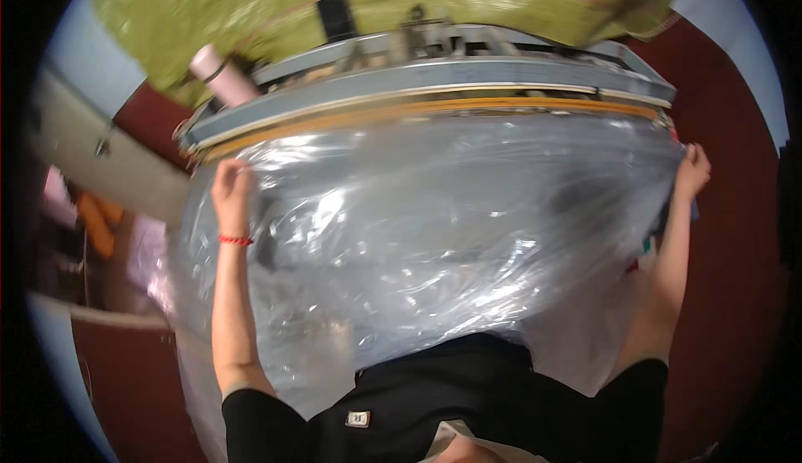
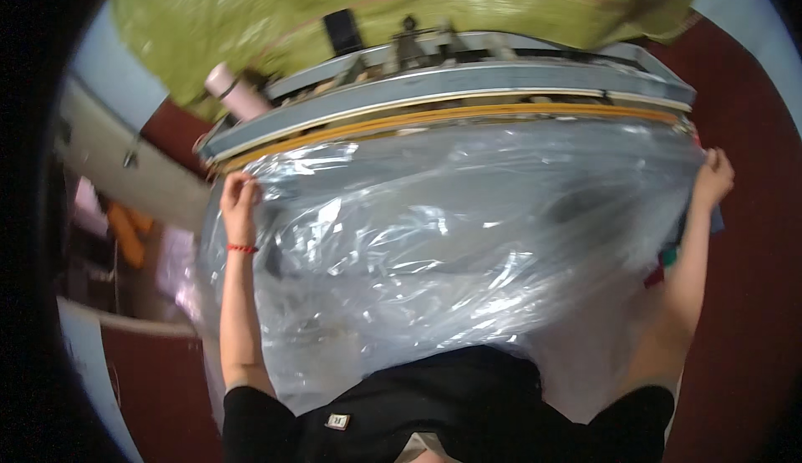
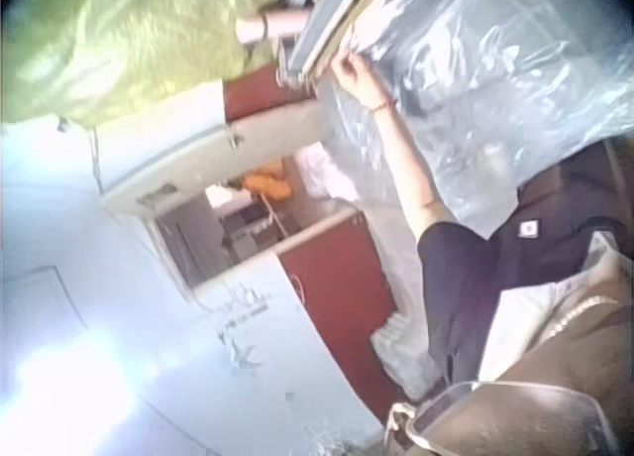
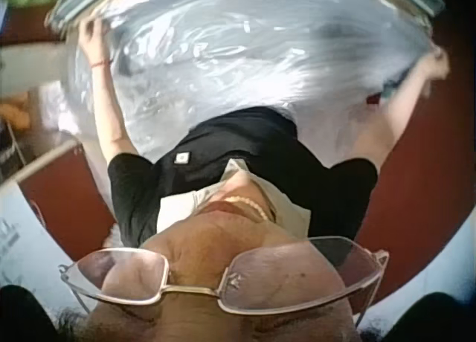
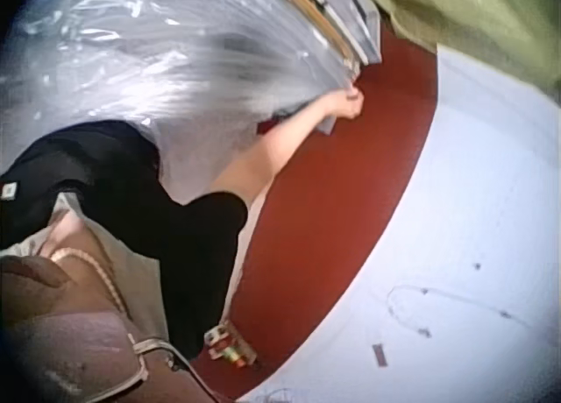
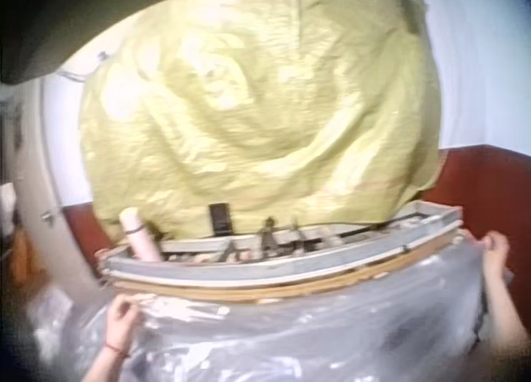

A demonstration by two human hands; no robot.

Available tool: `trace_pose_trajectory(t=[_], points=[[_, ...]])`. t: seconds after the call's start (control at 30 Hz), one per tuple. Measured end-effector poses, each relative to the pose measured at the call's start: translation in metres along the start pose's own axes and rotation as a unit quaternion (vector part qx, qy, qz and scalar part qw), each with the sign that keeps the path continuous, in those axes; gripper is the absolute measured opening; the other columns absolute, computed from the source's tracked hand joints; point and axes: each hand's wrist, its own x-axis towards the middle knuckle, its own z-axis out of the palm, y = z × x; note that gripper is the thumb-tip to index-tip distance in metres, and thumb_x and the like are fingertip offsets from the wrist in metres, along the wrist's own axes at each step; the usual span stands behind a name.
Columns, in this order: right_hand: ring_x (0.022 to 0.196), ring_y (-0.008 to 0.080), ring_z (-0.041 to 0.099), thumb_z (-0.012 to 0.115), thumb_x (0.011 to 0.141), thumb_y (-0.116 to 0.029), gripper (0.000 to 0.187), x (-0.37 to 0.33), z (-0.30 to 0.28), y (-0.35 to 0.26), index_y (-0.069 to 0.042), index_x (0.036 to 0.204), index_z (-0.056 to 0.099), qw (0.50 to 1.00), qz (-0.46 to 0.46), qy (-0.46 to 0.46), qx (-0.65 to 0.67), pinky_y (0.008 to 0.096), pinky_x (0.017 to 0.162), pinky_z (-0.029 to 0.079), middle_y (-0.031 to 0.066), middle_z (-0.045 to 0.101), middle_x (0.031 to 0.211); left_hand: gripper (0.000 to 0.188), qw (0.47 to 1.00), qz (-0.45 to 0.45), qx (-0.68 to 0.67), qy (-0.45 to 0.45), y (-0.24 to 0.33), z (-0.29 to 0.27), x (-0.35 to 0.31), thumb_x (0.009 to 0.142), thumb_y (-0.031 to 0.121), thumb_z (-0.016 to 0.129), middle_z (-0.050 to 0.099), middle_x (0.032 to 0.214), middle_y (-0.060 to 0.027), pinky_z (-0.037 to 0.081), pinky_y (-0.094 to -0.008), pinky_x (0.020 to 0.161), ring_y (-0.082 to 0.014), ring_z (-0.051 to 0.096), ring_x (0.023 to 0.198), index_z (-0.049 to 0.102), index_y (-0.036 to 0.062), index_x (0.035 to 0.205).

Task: The recorder is wrapping large grey foam or plastic components in clear plastic film using a packaging machine or table.

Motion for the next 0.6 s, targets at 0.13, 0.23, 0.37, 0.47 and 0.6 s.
trace_pose_trajectory(t=[0.13, 0.23, 0.37, 0.47, 0.6], points=[[0.097, 0.0233, 0.051, 0.055, 0.081, -0.022, 0.028, -0.054, -0.022, -0.162, -0.003, 0.101, 0.056, 0.961, -0.12, -0.113, 0.223, 0.0327, 0.084, 0.039, 0.0118, 0.056, 0.102, 0.003, 0.998, -0.01, -0.053, 0.01, 0.03, -0.009, -0.025, 0.08, 0.006, 0.05, 0.049, 0.072, 0.0022, 0.037, -0.0187, 0.056, -0.0055, 0.046, 0.064, 0.05, 0.0071, 0.082], [0.107, 0.0259, 0.044, 0.066, 0.071, -0.025, 0.048, -0.137, -0.026, -0.293, -0.004, 0.111, 0.051, 0.829, -0.319, -0.351, 0.296, 0.0343, 0.091, 0.034, 0.0122, 0.048, 0.115, 0.003, 0.999, -0.023, -0.022, 0.035, 0.036, -0.03, -0.04, 0.08, 0.005, 0.051, 0.05, 0.073, 0.0023, 0.037, -0.0186, 0.057, -0.0058, 0.047, 0.065, 0.05, 0.0069, 0.082], [0.1, 0.0258, 0.048, 0.066, 0.07, -0.025, 0.049, -0.215, -0.003, -0.374, -0.001, 0.11, 0.049, 0.751, -0.372, -0.391, 0.381, 0.0331, 0.085, 0.037, 0.0145, 0.052, 0.108, 0.008, 0.996, 0.033, -0.001, 0.079, 0.034, -0.039, -0.043, 0.076, 0.002, 0.053, 0.052, 0.077, -0.0008, 0.04, -0.0206, 0.064, -0.0108, 0.05, 0.07, 0.05, 0.0054, 0.083], [0.083, 0.0266, 0.055, 0.062, 0.074, -0.028, 0.035, -0.238, 0.038, -0.369, -0.003, 0.097, 0.055, 0.649, -0.244, -0.653, 0.305, 0.0333, 0.073, 0.042, 0.0126, 0.058, 0.09, 0.012, 0.821, 0.339, 0.37, 0.272, 0.057, -0.014, -0.046, 0.073, 0.001, 0.055, 0.053, 0.077, -0.0052, 0.041, -0.0245, 0.066, -0.0183, 0.052, 0.071, 0.051, 0.0043, 0.084], [0.064, 0.0166, 0.052, 0.056, 0.078, -0.019, 0.018, -0.238, 0.028, -0.343, -0.002, 0.084, 0.053, 0.641, -0.233, -0.605, 0.412, 0.0285, 0.061, 0.041, 0.0065, 0.055, 0.067, 0.025, 0.889, 0.101, 0.435, -0.099, -0.003, -0.023, -0.083, 0.073, 0.013, 0.06, 0.052, 0.096, -0.0183, 0.038, -0.0417, 0.08, -0.0342, 0.048, 0.091, 0.05, -0.0003, 0.092]])
